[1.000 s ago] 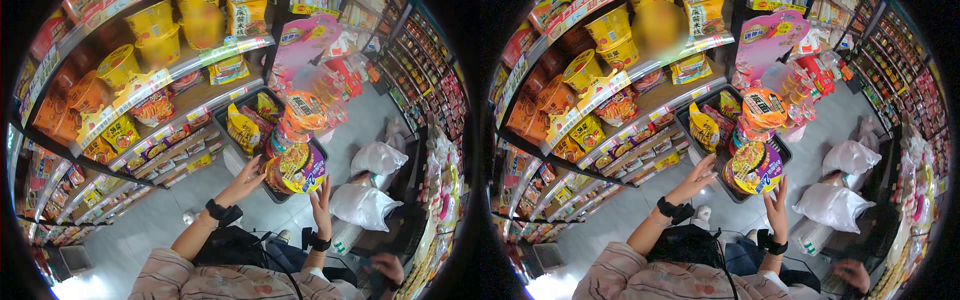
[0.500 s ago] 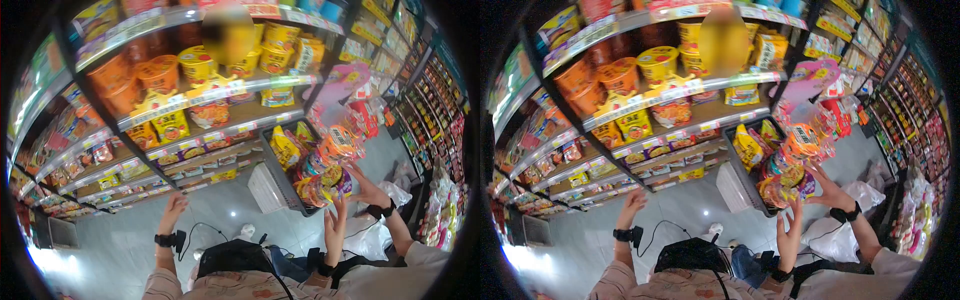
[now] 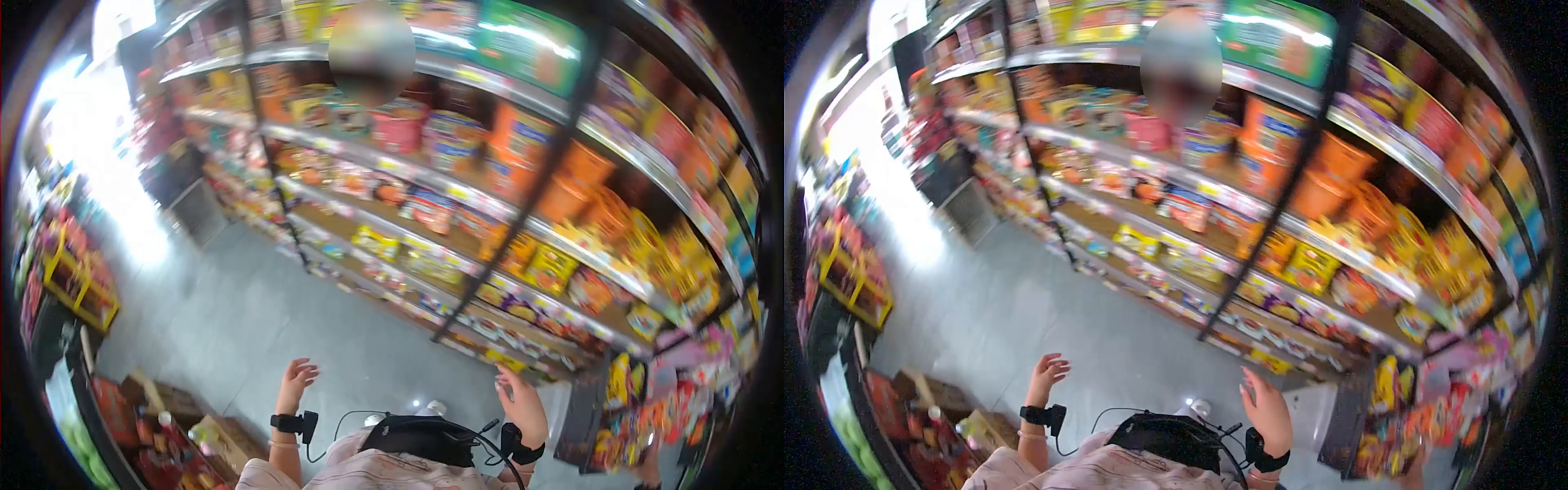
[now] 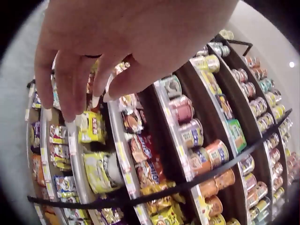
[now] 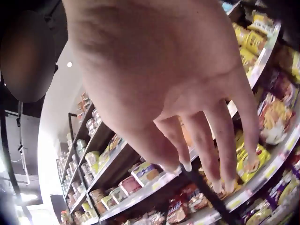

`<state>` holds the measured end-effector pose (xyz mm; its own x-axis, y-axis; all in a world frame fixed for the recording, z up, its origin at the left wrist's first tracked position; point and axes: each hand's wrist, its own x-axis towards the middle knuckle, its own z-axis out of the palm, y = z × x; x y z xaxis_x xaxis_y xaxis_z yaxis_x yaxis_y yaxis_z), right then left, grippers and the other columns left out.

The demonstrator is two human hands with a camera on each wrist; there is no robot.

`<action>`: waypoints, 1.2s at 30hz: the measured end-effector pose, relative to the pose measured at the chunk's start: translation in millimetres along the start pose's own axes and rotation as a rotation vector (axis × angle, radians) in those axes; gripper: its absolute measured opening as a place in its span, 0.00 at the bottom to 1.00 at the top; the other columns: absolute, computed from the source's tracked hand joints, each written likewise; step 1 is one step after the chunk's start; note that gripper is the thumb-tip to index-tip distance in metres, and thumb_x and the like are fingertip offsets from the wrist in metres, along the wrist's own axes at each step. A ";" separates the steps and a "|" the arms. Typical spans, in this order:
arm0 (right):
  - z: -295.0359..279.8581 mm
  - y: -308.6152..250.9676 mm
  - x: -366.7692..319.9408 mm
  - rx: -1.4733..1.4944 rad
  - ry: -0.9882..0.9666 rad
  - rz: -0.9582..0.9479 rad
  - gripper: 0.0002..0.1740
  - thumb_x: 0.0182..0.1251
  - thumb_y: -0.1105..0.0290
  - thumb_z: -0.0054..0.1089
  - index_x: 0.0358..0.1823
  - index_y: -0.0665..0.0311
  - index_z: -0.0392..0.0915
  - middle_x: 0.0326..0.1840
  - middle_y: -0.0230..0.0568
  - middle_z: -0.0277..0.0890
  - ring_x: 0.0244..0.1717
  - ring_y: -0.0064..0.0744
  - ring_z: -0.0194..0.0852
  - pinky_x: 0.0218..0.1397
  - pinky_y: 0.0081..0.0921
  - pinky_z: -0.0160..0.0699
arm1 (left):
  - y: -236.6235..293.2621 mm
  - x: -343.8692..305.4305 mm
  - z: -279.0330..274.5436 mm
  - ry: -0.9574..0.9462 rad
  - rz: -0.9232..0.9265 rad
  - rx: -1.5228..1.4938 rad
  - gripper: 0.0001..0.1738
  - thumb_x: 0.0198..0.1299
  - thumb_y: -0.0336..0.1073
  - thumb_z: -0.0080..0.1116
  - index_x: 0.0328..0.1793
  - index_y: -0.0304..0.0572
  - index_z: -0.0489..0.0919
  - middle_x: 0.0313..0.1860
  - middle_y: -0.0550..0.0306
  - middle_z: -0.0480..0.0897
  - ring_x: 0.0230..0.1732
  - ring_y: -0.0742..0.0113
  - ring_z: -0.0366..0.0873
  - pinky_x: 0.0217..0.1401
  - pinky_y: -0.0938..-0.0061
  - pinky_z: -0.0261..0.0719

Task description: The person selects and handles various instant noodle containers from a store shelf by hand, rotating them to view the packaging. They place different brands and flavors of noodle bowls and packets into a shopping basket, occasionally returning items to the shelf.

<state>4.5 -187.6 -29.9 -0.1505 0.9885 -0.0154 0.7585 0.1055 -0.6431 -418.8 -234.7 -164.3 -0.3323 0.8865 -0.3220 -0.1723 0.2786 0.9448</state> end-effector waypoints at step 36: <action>536.6 -474.2 559.3 0.395 -0.976 -0.381 0.16 0.64 0.71 0.49 0.53 0.64 0.70 0.39 0.40 0.79 0.42 0.25 0.77 0.45 0.21 0.73 | 92.1 301.4 -465.2 0.771 -0.074 -0.338 0.15 0.59 0.34 0.47 0.51 0.37 0.70 0.41 0.50 0.80 0.43 0.64 0.79 0.44 0.75 0.74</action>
<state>-779.6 257.1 -144.4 -0.8942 0.3725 -0.2484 0.3288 0.1700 -0.9290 -966.2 -113.7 -202.3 -0.8281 0.3358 -0.4488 -0.4455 0.0916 0.8906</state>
